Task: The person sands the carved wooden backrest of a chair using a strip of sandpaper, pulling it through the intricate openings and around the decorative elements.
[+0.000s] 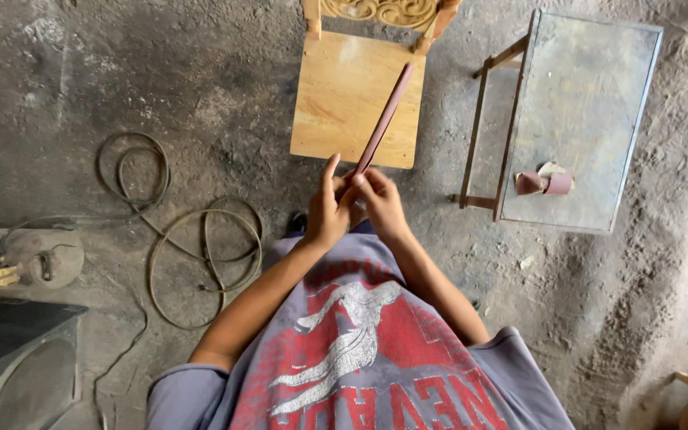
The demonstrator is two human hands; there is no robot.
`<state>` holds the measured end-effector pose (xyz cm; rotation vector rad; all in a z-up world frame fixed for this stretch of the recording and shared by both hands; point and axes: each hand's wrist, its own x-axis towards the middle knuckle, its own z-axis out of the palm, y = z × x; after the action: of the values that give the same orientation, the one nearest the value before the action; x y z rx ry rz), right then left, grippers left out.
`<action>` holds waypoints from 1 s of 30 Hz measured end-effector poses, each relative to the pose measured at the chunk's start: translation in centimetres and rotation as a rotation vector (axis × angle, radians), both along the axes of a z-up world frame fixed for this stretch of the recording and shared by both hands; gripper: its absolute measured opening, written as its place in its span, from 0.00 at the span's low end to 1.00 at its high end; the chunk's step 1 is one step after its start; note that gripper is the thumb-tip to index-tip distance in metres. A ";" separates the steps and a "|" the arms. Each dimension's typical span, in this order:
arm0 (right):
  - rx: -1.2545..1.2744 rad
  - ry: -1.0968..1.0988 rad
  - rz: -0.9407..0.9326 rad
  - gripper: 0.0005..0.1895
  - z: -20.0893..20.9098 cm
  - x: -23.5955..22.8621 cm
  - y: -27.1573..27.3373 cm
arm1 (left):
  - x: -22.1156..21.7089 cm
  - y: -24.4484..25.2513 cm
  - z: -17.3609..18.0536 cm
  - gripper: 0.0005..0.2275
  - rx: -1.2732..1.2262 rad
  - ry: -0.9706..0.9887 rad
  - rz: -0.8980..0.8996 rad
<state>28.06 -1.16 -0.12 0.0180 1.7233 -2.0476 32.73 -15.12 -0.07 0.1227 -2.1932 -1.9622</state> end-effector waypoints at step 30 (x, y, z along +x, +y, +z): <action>0.330 0.107 0.157 0.14 6.8 -11.2 7.4 | -22.7 0.7 1.7 0.07 0.268 -0.288 0.150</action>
<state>16.87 6.23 6.72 -0.1206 2.0426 -1.6621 9.99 -14.42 1.59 0.6257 -1.9916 -2.2571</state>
